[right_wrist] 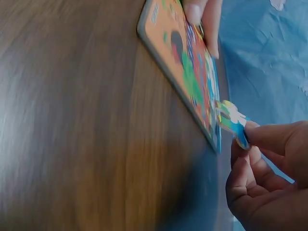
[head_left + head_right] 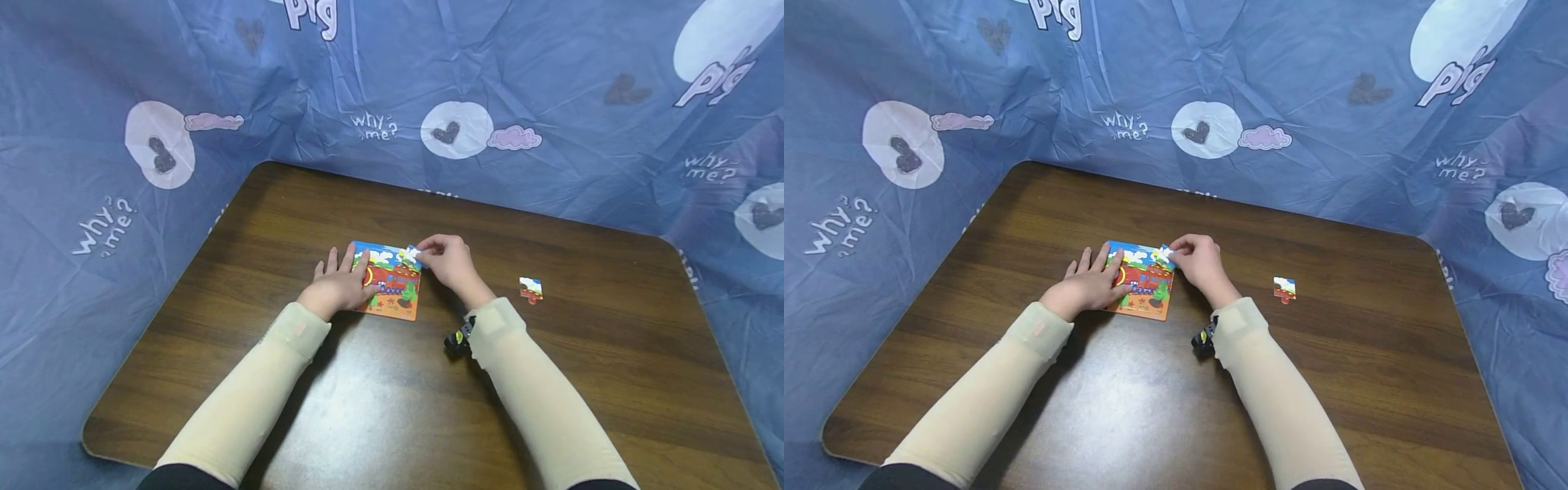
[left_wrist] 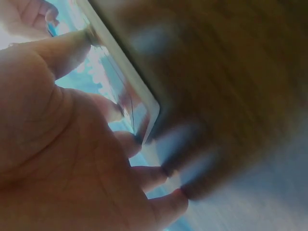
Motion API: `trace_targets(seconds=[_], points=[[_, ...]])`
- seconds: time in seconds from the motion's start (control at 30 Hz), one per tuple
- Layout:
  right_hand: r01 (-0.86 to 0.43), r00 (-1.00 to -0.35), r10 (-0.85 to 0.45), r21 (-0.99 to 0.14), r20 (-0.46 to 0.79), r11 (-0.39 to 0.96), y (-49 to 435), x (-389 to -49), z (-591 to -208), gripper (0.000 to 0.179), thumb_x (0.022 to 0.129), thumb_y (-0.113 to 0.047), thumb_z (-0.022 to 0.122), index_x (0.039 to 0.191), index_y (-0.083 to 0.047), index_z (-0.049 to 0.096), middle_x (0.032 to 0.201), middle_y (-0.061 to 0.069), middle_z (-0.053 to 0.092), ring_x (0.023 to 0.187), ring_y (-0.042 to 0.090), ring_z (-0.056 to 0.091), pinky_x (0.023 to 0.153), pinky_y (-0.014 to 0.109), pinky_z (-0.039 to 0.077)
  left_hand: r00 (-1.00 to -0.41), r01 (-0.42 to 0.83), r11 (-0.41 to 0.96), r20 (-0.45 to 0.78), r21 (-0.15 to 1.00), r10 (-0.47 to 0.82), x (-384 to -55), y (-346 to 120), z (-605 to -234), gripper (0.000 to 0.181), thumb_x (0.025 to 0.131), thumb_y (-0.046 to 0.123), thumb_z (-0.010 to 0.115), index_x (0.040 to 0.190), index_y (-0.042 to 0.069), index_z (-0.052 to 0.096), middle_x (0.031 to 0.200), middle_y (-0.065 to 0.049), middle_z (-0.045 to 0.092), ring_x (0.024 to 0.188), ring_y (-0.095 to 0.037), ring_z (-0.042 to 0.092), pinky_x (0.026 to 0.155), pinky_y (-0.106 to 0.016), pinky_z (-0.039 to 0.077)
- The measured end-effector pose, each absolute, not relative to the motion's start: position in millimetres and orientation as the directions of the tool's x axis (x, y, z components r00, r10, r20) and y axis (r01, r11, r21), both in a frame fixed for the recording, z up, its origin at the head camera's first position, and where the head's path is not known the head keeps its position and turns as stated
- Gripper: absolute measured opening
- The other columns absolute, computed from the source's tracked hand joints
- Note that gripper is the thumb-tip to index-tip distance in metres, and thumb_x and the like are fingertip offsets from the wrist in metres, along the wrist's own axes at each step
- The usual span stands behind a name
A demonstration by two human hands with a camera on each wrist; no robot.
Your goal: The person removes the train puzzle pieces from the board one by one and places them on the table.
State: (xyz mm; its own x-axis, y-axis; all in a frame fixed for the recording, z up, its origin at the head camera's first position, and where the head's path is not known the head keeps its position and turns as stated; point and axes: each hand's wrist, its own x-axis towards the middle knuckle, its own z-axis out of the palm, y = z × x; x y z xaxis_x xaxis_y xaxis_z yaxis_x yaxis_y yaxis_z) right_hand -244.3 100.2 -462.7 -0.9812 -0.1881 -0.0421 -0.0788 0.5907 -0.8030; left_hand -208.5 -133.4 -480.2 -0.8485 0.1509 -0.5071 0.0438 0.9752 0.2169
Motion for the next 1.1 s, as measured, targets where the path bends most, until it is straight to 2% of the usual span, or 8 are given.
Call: trace_targets(seconds=[0.1,0.33,0.53,0.73,0.83,0.97,1.1], points=[[-0.069,-0.98,-0.19,-0.804,-0.056,0.591,115,-244,-463,0.012,0.095,-0.015,0.075,0.104,-0.006,0.077,0.093,0.006,0.071,0.086,0.022,0.063,0.072,0.037,0.051,-0.85,0.048,0.976,-0.505,0.211,0.151,-209,-133,-481,0.084,0.103,0.062,0.038,0.163,0.027,-0.009,0.165,-0.005,-0.025,0.148,-0.042,-0.02,0.116,-0.061,-0.002],[-0.036,-0.974,-0.2,-0.797,-0.108,0.603,153,-243,-461,0.019,0.096,-0.018,0.074,0.109,-0.004,0.077,0.099,0.009,0.073,0.087,0.023,0.065,0.073,0.037,0.051,-0.85,0.053,0.975,-0.503,0.216,0.158,-208,-134,-482,0.083,0.104,0.063,0.037,0.163,0.028,-0.01,0.165,-0.005,-0.026,0.148,-0.042,-0.022,0.116,-0.061,-0.003],[-0.001,-0.969,-0.197,-0.796,-0.148,0.606,185,-241,-457,0.023,0.096,-0.021,0.075,0.107,-0.002,0.078,0.096,0.011,0.072,0.08,0.025,0.064,0.071,0.037,0.053,-0.849,0.054,0.976,-0.504,0.211,0.156,-207,-134,-481,0.083,0.103,0.064,0.035,0.163,0.028,-0.011,0.165,-0.005,-0.026,0.148,-0.043,-0.021,0.116,-0.062,-0.003],[0.058,-0.966,-0.168,-0.799,-0.196,0.598,219,-240,-452,0.024,0.097,-0.021,0.073,0.11,-0.002,0.076,0.105,0.013,0.069,0.087,0.027,0.062,0.077,0.042,0.053,-0.848,0.054,0.975,-0.506,0.216,0.159,-207,-133,-482,0.084,0.103,0.064,0.035,0.162,0.028,-0.011,0.165,-0.005,-0.027,0.148,-0.043,-0.021,0.116,-0.062,-0.003],[0.108,-0.961,-0.135,-0.775,-0.243,0.623,233,-240,-451,0.026,0.098,-0.027,0.073,0.112,-0.006,0.076,0.108,0.012,0.068,0.087,0.028,0.061,0.067,0.039,0.051,-0.85,0.055,0.975,-0.503,0.216,0.159,-207,-133,-482,0.083,0.103,0.064,0.035,0.163,0.028,-0.01,0.165,-0.005,-0.026,0.148,-0.043,-0.021,0.116,-0.062,-0.002],[0.145,-0.951,-0.115,-0.743,-0.287,0.653,246,-239,-452,0.028,0.097,-0.033,0.073,0.112,-0.01,0.076,0.098,0.014,0.067,0.068,0.03,0.053,0.048,0.039,0.042,-0.851,0.057,0.976,-0.501,0.212,0.158,-207,-134,-482,0.083,0.103,0.064,0.034,0.162,0.028,-0.011,0.165,-0.005,-0.026,0.148,-0.043,-0.021,0.116,-0.062,-0.002],[0.114,-0.949,-0.14,-0.72,-0.283,0.684,255,-239,-455,0.027,0.097,-0.03,0.072,0.111,-0.007,0.076,0.089,0.017,0.065,0.055,0.027,0.049,0.043,0.04,0.045,-0.851,0.059,0.975,-0.5,0.214,0.161,-206,-135,-482,0.083,0.103,0.064,0.035,0.163,0.028,-0.011,0.165,-0.005,-0.026,0.148,-0.043,-0.02,0.116,-0.062,-0.002]])
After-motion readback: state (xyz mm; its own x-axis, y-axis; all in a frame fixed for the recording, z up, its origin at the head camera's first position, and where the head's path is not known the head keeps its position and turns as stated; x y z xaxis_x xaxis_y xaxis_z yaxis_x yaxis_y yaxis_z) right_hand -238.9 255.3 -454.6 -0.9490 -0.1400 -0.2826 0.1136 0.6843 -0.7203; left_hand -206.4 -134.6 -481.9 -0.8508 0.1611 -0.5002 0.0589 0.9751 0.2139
